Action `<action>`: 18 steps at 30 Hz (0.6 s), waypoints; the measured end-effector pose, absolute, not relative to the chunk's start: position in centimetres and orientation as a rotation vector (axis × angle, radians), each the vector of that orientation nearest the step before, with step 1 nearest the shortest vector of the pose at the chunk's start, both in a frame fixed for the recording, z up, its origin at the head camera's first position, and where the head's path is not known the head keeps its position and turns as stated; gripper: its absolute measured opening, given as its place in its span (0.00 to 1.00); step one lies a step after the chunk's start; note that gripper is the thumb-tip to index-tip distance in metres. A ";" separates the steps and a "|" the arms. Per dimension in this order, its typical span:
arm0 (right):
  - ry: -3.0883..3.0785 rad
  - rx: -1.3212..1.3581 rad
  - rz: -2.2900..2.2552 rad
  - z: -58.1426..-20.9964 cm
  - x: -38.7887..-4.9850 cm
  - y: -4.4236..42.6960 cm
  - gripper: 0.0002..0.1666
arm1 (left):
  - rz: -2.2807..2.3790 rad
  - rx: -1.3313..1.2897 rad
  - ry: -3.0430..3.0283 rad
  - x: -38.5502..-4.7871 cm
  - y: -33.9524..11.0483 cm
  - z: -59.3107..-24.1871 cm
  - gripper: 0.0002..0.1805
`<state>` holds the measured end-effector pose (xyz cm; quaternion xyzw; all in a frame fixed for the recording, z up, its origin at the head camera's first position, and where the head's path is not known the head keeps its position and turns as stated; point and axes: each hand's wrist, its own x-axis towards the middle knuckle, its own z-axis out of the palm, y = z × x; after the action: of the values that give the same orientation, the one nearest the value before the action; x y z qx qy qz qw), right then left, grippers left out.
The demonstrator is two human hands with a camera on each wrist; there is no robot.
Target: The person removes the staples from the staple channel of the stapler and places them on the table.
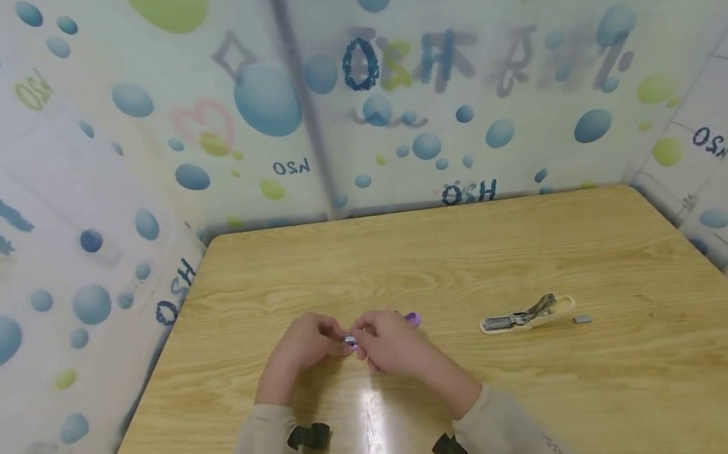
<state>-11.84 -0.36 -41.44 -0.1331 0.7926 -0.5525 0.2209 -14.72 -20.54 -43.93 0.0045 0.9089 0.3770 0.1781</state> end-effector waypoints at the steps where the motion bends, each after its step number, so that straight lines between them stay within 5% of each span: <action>1: 2.197 -0.348 -1.509 -41.8 -11.8 -0.5 0.18 | 1.068 0.018 2.570 -14.7 -20.6 -44.0 0.07; 18: 2.184 -0.236 -1.455 -43.7 -11.5 -0.9 0.25 | 1.082 0.028 2.582 -14.8 -20.4 -44.1 0.07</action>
<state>-11.51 -0.86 -43.66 -0.0869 0.8025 -0.5345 0.2505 -14.76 -20.45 -44.13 0.0100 0.9088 0.3807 0.1702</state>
